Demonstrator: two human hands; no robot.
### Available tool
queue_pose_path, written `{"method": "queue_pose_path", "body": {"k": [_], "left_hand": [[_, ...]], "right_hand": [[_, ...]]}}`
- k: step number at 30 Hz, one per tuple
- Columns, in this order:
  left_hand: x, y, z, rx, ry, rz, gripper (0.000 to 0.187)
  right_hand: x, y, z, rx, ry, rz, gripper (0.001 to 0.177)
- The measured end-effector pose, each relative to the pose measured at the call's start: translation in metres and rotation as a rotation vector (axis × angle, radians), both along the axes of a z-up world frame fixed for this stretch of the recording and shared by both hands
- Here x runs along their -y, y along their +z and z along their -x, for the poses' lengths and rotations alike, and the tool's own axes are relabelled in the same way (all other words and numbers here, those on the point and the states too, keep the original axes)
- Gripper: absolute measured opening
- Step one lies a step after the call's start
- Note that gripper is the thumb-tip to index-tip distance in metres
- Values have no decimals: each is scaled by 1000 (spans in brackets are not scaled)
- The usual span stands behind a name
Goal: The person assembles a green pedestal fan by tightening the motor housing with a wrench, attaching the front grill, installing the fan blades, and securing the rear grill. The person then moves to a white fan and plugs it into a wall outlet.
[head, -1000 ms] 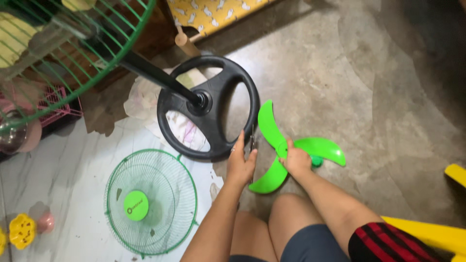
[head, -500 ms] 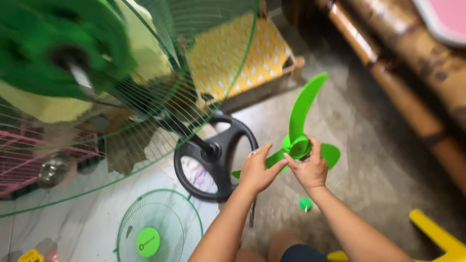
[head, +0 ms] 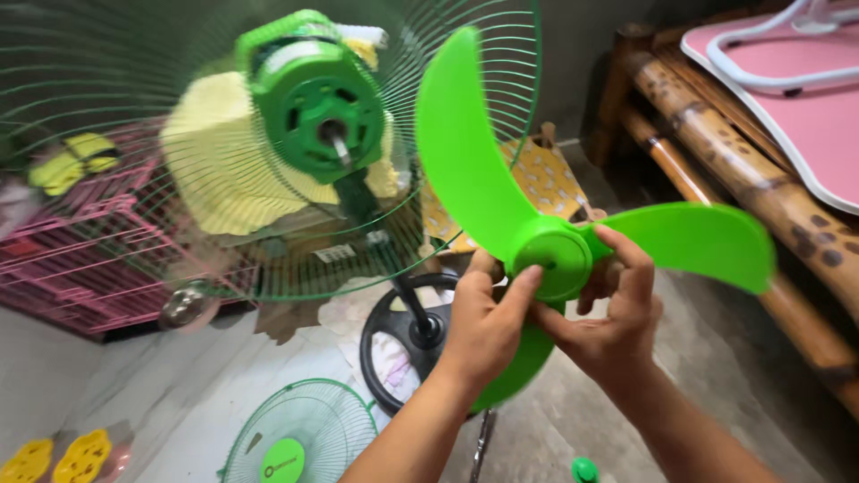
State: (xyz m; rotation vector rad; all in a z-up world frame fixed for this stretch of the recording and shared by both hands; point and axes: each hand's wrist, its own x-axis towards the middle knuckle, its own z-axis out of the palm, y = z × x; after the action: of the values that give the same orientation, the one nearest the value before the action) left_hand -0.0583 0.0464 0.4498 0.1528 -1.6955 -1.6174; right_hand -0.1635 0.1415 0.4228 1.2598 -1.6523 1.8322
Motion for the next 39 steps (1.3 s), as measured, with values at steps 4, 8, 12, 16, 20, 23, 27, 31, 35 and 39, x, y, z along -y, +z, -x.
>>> {"method": "queue_pose_path", "body": {"k": [4, 8, 12, 16, 20, 23, 27, 31, 35, 39], "left_hand": [[-18, 9, -55, -185, -184, -265, 40], [-30, 22, -102, -232, -94, -353, 41], [-29, 28, -132, -319, -34, -334, 44], [-24, 26, -158, -378, -75, -370, 48], [-16, 20, -174, -402, -119, -386, 53], [-11, 16, -183, -426, -135, -387, 51], [-3, 8, -186, -429, -106, -349, 51], [6, -5, -184, -437, -112, -381, 50], [13, -10, -181, -430, -116, -362, 50], [16, -6, -171, -421, -80, -298, 50]], "right_hand": [[-24, 27, -42, -75, 20, -119, 79], [-30, 54, -90, -85, 248, -69, 77], [-24, 67, -128, 27, 171, -216, 82], [-19, 68, -155, -61, 236, -136, 81], [-14, 65, -170, -113, 246, -135, 80], [-13, 60, -179, -87, 205, -185, 81], [-4, 55, -180, -89, 219, -190, 79], [4, 47, -176, -66, 206, -234, 80], [7, 45, -175, -12, 267, -252, 84], [13, 49, -169, -119, 239, -285, 95]]}}
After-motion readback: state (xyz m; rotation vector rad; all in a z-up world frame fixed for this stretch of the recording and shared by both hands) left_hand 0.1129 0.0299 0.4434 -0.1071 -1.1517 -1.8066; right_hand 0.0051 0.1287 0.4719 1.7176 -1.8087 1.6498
